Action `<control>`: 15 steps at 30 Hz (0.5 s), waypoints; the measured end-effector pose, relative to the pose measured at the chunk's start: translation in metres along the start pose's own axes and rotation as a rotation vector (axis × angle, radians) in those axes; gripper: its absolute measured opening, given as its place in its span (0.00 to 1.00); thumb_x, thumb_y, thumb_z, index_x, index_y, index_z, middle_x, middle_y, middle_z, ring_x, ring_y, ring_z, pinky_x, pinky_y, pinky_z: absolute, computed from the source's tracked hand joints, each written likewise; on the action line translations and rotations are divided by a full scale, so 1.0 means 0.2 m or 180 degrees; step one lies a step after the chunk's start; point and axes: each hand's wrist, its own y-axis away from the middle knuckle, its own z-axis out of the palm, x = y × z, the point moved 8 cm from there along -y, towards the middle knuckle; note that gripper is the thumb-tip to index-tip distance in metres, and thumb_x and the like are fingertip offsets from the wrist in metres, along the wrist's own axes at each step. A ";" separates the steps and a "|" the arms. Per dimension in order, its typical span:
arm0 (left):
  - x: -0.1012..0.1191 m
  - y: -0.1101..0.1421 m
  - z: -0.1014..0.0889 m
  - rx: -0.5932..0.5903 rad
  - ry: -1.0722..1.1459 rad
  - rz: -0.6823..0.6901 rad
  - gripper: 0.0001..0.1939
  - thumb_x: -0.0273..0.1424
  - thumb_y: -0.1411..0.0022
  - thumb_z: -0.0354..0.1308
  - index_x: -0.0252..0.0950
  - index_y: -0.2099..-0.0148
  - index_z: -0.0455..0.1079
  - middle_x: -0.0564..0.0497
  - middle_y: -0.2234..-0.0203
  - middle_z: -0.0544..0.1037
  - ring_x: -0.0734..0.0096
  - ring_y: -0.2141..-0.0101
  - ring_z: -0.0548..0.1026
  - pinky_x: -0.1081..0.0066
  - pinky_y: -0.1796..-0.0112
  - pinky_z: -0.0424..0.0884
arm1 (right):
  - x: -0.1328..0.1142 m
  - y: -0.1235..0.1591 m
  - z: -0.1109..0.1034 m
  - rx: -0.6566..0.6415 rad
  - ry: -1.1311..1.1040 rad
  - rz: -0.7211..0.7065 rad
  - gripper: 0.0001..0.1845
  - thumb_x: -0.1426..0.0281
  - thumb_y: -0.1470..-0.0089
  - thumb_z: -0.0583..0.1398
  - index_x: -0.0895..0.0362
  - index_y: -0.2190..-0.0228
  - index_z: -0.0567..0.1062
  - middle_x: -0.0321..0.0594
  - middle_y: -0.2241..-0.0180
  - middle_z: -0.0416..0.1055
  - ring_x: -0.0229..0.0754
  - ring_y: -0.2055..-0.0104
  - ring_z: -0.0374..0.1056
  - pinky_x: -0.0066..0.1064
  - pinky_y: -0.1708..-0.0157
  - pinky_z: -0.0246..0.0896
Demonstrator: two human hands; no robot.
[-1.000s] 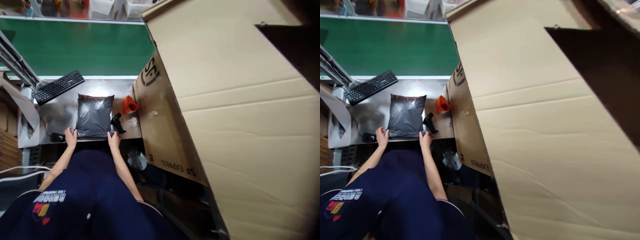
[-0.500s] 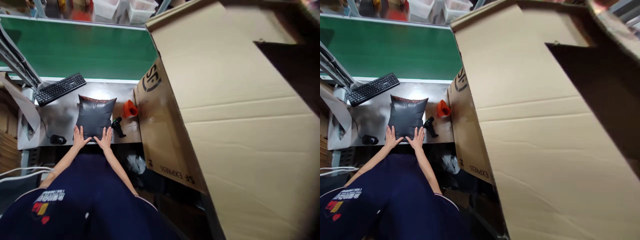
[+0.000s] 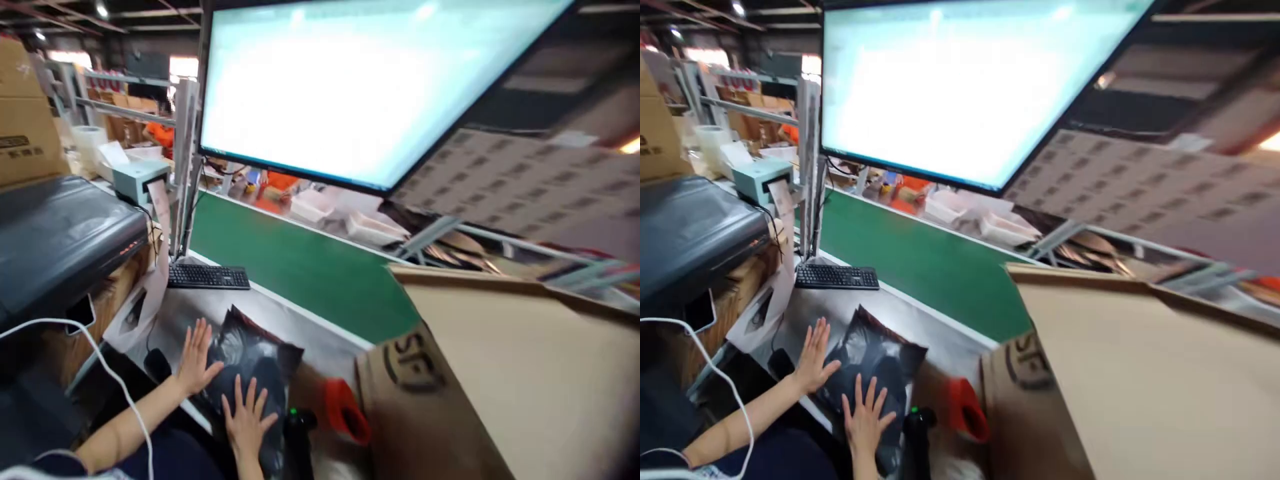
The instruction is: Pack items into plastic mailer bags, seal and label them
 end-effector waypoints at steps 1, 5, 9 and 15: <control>-0.02 -0.06 -0.08 0.0189 0.0005 -0.0045 0.49 0.43 0.27 0.54 0.35 0.20 0.27 0.30 0.24 0.48 0.45 0.24 0.46 0.39 0.30 0.53 | 0.00 -0.03 0.03 0.0030 -0.0008 -0.0010 0.38 0.40 0.39 0.48 0.43 0.39 0.77 0.53 0.30 0.62 0.81 0.27 0.50 0.91 0.41 0.36; -0.10 -0.08 -0.37 0.0797 0.0109 -0.0248 0.43 0.37 0.26 0.51 0.38 0.20 0.31 0.33 0.25 0.54 0.45 0.26 0.54 0.38 0.32 0.60 | -0.14 -0.40 -0.09 0.0501 -0.0479 -0.0030 0.37 0.42 0.40 0.51 0.44 0.38 0.76 0.56 0.29 0.60 0.82 0.28 0.51 0.92 0.41 0.38; -0.16 0.09 -0.46 0.1089 0.0289 -0.0499 0.42 0.32 0.28 0.50 0.48 0.20 0.35 0.39 0.27 0.60 0.44 0.31 0.65 0.38 0.37 0.73 | -0.87 -1.24 -0.44 0.0319 -0.2123 -0.1015 0.30 0.50 0.37 0.54 0.52 0.43 0.79 0.54 0.38 0.73 0.63 0.33 0.66 0.67 0.34 0.58; -0.25 0.21 -0.40 0.1011 0.0511 -0.0276 0.49 0.32 0.39 0.59 0.63 0.22 0.43 0.54 0.33 0.69 0.52 0.40 0.76 0.60 0.47 0.84 | -2.12 -2.31 -0.64 -0.0145 -0.3193 -0.1697 0.15 0.59 0.39 0.59 0.52 0.58 0.82 0.43 0.55 0.81 0.50 0.51 0.76 0.50 0.43 0.70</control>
